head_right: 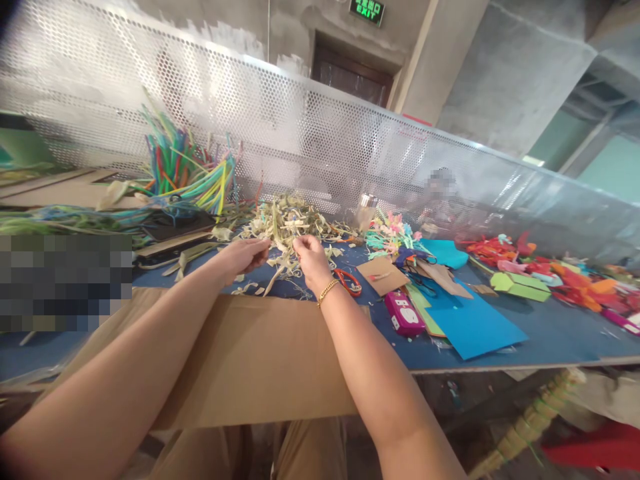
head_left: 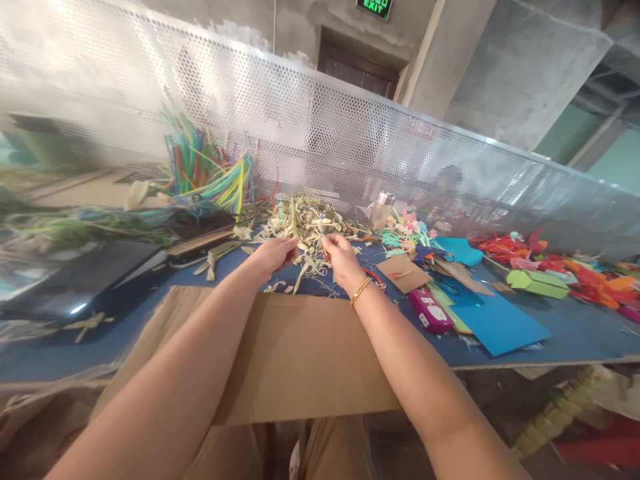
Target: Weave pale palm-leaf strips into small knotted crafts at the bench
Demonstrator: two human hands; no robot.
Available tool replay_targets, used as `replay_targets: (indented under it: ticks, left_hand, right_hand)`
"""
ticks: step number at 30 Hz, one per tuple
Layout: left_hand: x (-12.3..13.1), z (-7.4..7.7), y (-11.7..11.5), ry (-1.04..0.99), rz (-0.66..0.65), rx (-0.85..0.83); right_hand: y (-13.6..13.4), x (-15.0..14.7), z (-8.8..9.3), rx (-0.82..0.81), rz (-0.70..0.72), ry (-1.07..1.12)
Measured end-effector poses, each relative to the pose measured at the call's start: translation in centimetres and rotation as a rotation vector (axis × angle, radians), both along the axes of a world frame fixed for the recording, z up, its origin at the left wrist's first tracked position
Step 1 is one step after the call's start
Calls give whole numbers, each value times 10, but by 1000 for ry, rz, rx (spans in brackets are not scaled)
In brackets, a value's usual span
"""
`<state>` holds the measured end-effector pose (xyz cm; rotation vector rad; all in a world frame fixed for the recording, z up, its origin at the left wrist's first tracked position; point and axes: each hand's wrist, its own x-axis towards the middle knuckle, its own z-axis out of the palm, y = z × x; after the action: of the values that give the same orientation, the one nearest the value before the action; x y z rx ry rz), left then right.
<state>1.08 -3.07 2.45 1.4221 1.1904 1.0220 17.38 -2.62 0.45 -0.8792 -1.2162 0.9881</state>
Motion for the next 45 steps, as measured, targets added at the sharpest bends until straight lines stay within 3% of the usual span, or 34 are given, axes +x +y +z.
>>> replay_targets:
  ticks: [5, 14, 25, 35, 40, 45]
  left_hand:
    - [-1, 2, 0, -93, 106, 126]
    - [4, -1, -1, -158, 27, 217]
    - [6, 1, -4, -48, -40, 239]
    - [7, -2, -2, 37, -60, 303]
    - [9, -3, -1, 77, -138, 333]
    - [5, -4, 4, 120, 70, 315]
  right_hand:
    - [-3, -3, 1, 82, 13, -84]
    - [-10, -8, 3, 89, 67, -169]
    - [-15, -11, 6, -9, 141, -91]
    - [-8, -9, -1, 11, 105, -151]
    - [2, -3, -6, -12, 16, -118]
    - [4, 1, -5, -26, -99, -58]
